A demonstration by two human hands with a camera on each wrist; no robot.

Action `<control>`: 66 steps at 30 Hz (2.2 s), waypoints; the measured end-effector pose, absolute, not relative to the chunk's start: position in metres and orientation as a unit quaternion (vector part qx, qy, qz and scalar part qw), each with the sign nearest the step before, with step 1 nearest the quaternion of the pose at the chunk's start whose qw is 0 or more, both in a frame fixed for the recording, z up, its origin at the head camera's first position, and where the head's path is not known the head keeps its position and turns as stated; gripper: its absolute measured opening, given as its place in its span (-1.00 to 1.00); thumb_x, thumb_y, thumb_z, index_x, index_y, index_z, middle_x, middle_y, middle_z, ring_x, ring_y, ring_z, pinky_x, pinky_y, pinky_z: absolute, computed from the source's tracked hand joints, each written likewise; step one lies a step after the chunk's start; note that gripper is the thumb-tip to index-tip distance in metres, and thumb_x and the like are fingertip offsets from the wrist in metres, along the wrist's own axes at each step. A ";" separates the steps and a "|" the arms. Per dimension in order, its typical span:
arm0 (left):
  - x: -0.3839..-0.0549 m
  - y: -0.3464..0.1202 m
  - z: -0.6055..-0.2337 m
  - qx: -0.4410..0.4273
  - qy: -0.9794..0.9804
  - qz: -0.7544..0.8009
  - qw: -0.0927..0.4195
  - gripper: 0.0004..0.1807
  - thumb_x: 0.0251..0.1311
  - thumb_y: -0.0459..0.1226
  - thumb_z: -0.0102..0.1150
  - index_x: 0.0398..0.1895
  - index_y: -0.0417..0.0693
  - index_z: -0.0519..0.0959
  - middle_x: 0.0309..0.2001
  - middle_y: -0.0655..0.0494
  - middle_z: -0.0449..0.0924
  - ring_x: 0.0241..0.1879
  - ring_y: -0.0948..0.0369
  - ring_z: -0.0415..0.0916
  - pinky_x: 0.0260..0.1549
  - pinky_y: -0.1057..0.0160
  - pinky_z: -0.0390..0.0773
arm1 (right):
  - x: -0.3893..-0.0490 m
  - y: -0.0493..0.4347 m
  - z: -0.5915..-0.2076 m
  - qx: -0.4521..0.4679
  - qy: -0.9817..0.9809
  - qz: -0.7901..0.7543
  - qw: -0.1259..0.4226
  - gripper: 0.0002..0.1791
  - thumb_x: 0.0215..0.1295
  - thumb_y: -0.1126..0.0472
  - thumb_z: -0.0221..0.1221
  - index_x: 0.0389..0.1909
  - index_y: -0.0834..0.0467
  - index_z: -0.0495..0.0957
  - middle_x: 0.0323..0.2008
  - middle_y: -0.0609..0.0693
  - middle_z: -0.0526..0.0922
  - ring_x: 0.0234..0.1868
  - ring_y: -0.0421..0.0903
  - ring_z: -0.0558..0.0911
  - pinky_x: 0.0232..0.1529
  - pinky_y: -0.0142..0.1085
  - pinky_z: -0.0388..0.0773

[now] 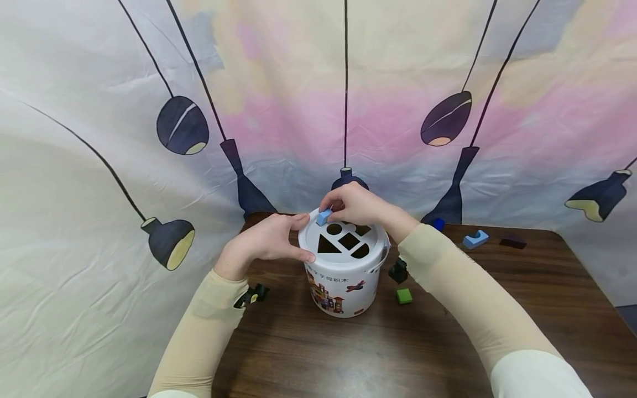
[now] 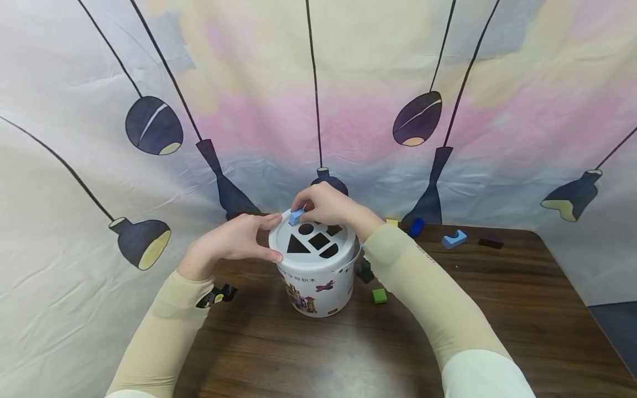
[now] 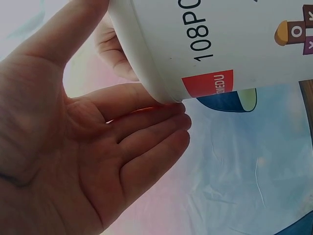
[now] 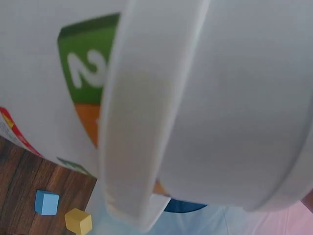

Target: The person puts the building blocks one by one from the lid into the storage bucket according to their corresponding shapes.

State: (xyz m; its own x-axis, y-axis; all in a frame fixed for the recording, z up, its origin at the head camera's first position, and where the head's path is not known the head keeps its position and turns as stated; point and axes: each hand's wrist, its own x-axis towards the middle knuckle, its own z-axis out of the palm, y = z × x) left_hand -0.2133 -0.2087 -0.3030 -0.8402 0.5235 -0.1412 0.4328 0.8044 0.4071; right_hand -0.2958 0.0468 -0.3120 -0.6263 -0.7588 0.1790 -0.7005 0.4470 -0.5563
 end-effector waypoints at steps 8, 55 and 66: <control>-0.213 -0.208 -0.303 0.253 0.941 0.185 0.127 0.16 0.18 0.21 0.54 0.66 -0.16 0.19 0.65 -0.05 0.16 0.61 -0.01 0.16 0.45 -0.05 0.38 | -0.295 0.044 -0.312 -0.426 0.853 -0.298 0.048 -0.77 0.39 0.30 0.44 0.03 0.11 0.80 -0.12 -0.07 0.82 -0.10 -0.16 0.77 -0.06 -0.24 0.71; -0.213 -0.210 -0.305 0.246 0.944 0.187 0.116 0.16 0.14 0.21 0.56 0.65 -0.17 0.23 0.63 -0.05 0.21 0.60 -0.01 0.18 0.44 -0.06 0.39 | -0.294 0.051 -0.316 -0.423 0.848 -0.312 0.061 -0.72 0.40 0.31 0.43 0.10 0.13 0.76 -0.03 0.03 0.80 0.01 -0.10 0.77 0.06 -0.24 0.70; -0.213 -0.209 -0.305 0.245 0.944 0.187 0.118 0.15 0.15 0.21 0.56 0.65 -0.16 0.23 0.63 -0.03 0.19 0.60 0.00 0.18 0.44 -0.06 0.39 | -0.294 0.064 -0.325 -0.422 0.834 -0.353 0.055 -0.70 0.40 0.26 0.44 0.11 0.17 0.76 0.00 -0.01 0.80 0.05 -0.08 0.77 0.11 -0.20 0.70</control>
State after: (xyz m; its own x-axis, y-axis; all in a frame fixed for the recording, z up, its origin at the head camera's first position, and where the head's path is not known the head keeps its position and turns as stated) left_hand -0.2130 -0.2088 -0.3054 -0.8519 0.5068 -0.1318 0.4182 0.8098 0.4115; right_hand -0.2938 0.0637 -0.3246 -0.6386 -0.7415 0.2058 -0.6641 0.3960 -0.6341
